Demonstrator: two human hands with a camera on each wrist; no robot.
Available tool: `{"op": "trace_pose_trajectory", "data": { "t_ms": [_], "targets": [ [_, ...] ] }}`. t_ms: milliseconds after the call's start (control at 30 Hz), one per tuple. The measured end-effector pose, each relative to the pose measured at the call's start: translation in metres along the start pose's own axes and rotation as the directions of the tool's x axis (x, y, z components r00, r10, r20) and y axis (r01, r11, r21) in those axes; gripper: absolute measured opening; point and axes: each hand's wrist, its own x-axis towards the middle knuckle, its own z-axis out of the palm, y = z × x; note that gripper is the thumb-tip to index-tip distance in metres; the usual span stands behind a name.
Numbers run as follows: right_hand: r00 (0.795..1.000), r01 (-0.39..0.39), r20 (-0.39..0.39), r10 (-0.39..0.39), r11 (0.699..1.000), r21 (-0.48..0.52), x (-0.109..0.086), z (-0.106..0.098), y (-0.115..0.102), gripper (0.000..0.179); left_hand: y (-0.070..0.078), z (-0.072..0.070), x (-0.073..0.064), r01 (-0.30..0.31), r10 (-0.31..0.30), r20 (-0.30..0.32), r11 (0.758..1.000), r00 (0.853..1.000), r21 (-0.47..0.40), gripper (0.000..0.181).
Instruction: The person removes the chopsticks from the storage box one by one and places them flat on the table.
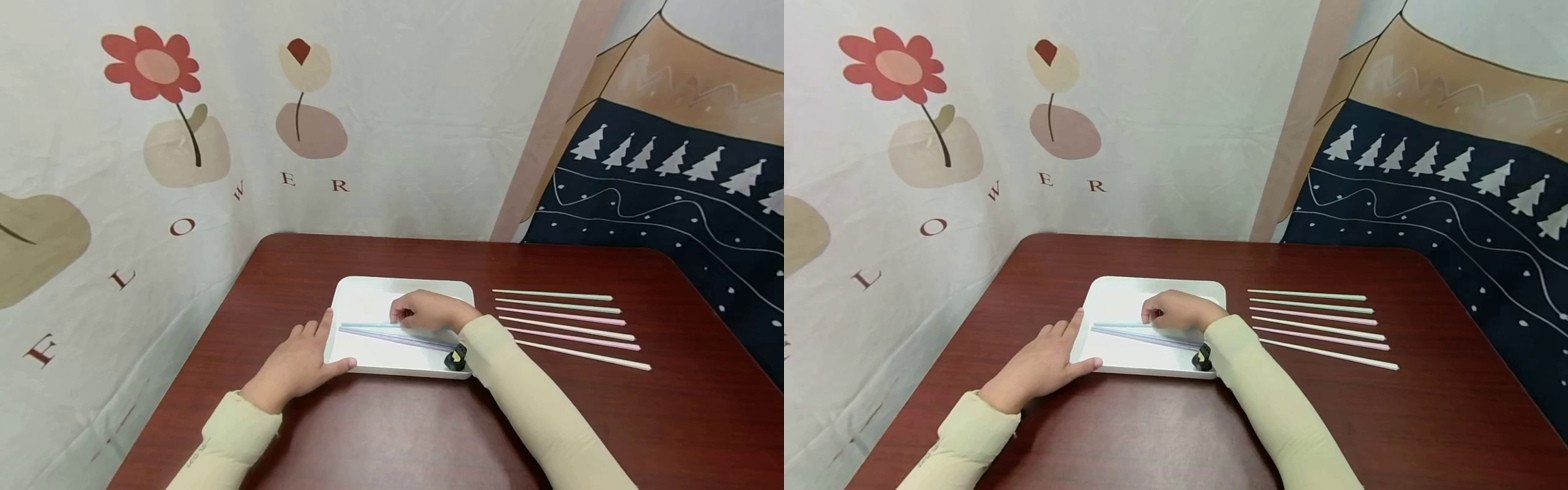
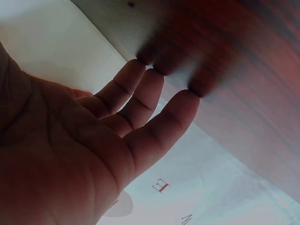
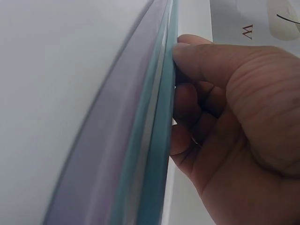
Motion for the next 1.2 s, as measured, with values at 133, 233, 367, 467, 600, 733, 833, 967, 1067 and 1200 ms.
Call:
{"op": "trace_pose_trajectory", "data": {
  "t_ms": [133, 233, 367, 467, 600, 733, 833, 967, 1067, 1200],
  "targets": [
    [1.000, -0.005, -0.008, 0.005, 1.000, 0.016, 0.0002, 0.0008, 0.0007, 0.016, -0.0003, -0.0001, 0.0002, -0.002, 0.002, 0.001, 1.000, 1.000, -0.002, 0.113],
    [1.000, -0.001, -0.005, 0.001, 1.000, 0.024, 0.0006, 0.0013, 0.0001, 0.016, -0.0006, -0.0003, 0.0003, -0.005, 0.005, 0.000, 1.000, 1.000, 0.000, 0.113],
    [1.000, 0.012, -0.004, -0.012, 1.000, -0.019, 0.0015, 0.0017, -0.0018, 0.018, -0.0009, -0.0002, 0.0004, -0.007, 0.007, 0.000, 1.000, 1.000, -0.002, 0.113],
    [1.000, 0.012, -0.008, -0.012, 0.999, -0.050, 0.0021, 0.0021, -0.0031, 0.018, -0.0010, 0.0001, 0.0006, -0.008, 0.008, -0.002, 1.000, 1.000, -0.009, 0.113],
    [1.000, -0.002, -0.016, 0.001, 0.998, -0.068, 0.0027, 0.0022, -0.0043, 0.020, -0.0012, 0.0004, 0.0008, -0.009, 0.009, -0.003, 1.000, 1.000, -0.013, 0.112],
    [0.999, -0.008, -0.037, 0.005, 0.997, -0.075, 0.0018, 0.0015, -0.0040, 0.022, -0.0015, 0.0005, 0.0011, -0.008, 0.008, -0.001, 1.000, 1.000, -0.008, 0.112],
    [0.998, -0.008, -0.055, 0.004, 0.997, -0.073, 0.0008, 0.0001, -0.0040, 0.023, -0.0015, 0.0003, 0.0014, -0.010, 0.010, -0.003, 1.000, 1.000, -0.004, 0.112],
    [0.997, 0.009, -0.071, -0.014, 0.998, -0.062, 0.0002, -0.0022, -0.0048, 0.023, -0.0015, 0.0002, 0.0018, -0.011, 0.011, -0.007, 1.000, 1.000, -0.001, 0.112],
    [0.996, 0.032, -0.085, -0.036, 0.998, -0.047, -0.0003, -0.0036, -0.0046, 0.023, -0.0017, 0.0003, 0.0017, -0.014, 0.014, -0.006, 1.000, 1.000, -0.001, 0.112],
    [0.990, 0.079, -0.116, -0.082, 0.996, -0.030, -0.0006, -0.0063, -0.0044, 0.024, -0.0021, 0.0002, 0.0013, -0.017, 0.017, -0.009, 1.000, 1.000, -0.001, 0.112]
  ]
}}
